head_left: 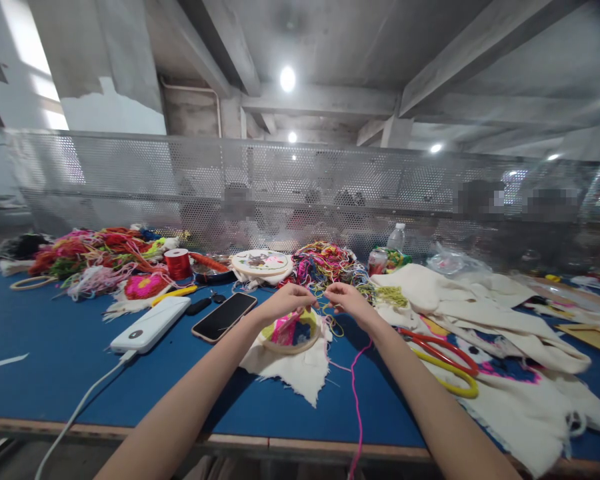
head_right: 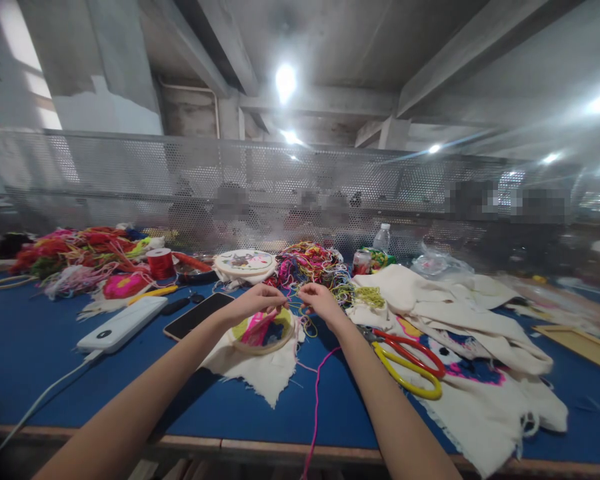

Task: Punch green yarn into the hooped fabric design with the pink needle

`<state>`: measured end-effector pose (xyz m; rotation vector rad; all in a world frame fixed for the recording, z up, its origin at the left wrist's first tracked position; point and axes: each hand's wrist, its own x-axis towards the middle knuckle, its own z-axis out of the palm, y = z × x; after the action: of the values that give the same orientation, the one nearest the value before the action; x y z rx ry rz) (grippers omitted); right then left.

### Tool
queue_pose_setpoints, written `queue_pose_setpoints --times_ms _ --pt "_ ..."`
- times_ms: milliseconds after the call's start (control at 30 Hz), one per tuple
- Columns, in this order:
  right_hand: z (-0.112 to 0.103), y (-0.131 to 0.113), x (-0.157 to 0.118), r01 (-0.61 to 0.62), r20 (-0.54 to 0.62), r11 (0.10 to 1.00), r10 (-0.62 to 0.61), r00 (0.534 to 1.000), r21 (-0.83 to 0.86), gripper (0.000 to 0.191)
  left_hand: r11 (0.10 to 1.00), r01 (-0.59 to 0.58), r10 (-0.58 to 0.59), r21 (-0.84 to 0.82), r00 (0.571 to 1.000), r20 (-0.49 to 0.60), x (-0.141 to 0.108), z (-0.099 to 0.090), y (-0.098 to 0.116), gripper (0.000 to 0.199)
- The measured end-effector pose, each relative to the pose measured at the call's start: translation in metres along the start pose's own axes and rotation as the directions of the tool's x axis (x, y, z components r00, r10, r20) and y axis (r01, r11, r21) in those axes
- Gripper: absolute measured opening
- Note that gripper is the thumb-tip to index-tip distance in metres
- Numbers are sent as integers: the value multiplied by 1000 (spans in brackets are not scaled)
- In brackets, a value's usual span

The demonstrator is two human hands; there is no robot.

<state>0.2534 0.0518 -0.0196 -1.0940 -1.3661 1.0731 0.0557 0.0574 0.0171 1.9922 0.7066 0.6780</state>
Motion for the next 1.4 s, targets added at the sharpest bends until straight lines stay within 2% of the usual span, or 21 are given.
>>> queue_pose_setpoints --times_ms 133,233,300,467,667,800,1067,1400 --pt "-1 4 1 -23 -46 999 22 999 -32 15 1000 7 -7 -20 1000 8 0 0 -1 30" --pt "0 5 1 -46 -25 998 46 999 -36 11 1000 14 -14 -27 1000 16 0 0 -1 27" --pt "1 3 1 -70 12 997 70 997 -18 8 999 17 -17 -31 1000 14 0 0 -1 24" --pt "5 -7 -4 -125 140 988 112 984 90 16 999 28 -29 -45 1000 -12 2 0 -4 22" --pt "7 -13 -11 -164 274 975 119 954 151 22 998 35 -41 -57 994 -106 3 -3 -6 26" --pt "7 -9 -9 -132 255 982 93 962 138 27 996 39 -50 -75 987 -155 4 -5 -7 27" --pt "7 -12 -12 -45 235 995 23 972 89 34 986 51 -67 -160 993 -100 3 -5 -4 25" --pt "9 -7 -8 70 249 998 -67 966 -2 33 975 78 -104 -208 987 -118 4 -6 -3 21"
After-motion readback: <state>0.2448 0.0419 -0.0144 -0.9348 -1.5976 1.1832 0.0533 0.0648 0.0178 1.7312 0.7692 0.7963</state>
